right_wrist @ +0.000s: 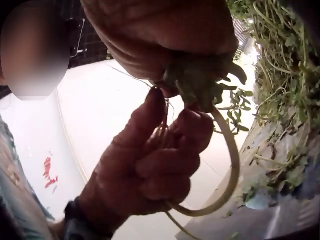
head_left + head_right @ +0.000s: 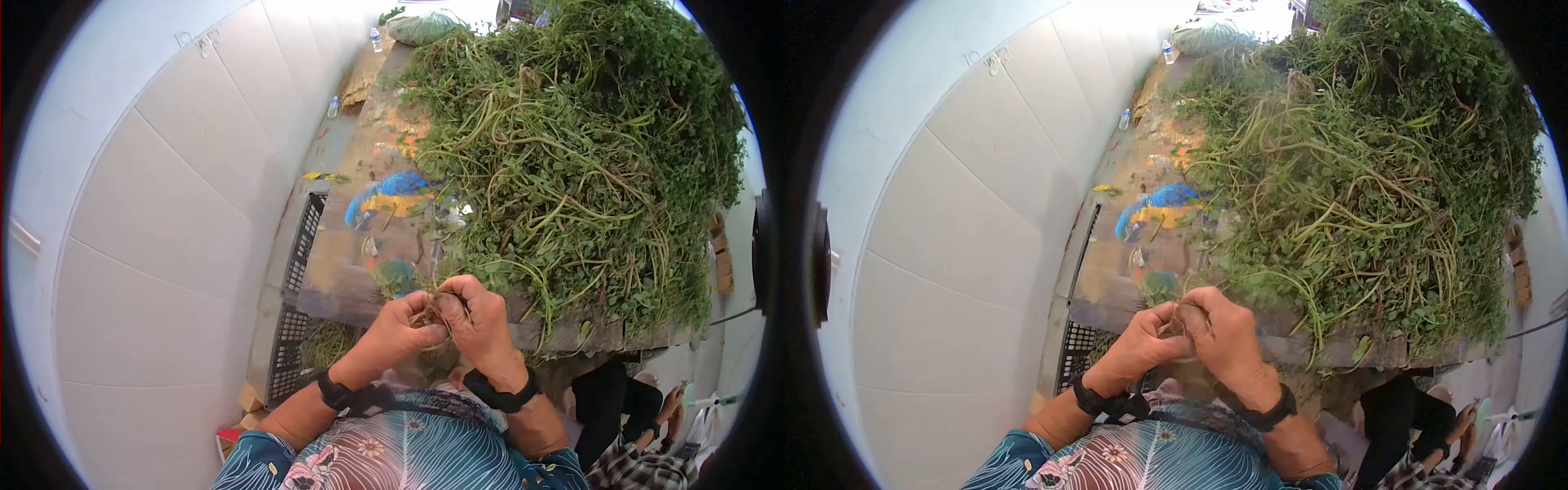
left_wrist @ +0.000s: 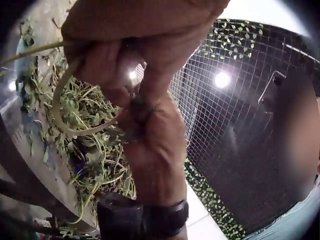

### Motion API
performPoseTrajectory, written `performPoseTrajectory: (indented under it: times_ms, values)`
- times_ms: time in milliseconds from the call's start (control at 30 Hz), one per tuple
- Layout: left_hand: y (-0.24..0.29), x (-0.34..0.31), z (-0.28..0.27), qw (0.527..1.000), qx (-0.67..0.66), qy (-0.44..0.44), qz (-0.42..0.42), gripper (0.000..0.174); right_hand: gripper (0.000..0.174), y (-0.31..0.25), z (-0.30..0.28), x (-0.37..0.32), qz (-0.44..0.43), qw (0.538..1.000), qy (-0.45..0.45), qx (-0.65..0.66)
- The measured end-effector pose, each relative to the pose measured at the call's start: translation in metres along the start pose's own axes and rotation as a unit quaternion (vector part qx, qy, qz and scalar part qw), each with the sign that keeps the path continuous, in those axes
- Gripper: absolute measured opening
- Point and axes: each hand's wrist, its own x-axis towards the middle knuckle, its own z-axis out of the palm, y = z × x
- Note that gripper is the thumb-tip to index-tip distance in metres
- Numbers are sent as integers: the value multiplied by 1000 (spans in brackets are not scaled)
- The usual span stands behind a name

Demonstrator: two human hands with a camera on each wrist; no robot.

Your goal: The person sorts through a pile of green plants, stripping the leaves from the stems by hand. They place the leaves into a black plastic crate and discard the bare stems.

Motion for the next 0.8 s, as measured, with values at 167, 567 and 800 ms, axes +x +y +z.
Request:
performPoseTrajectory:
  times_ms: [167,567,800]
  values:
    - [-1,0,0,999,42,-5,3,29,15,0,-3,1,105,980,-35,165]
    - [17,-8,-6,982,186,-8,19,18,16,-7,-22,2,61,993,-99,-9]
    - [15,-6,-8,974,224,-1,34,18,15,-4,-20,0,132,988,-63,39]
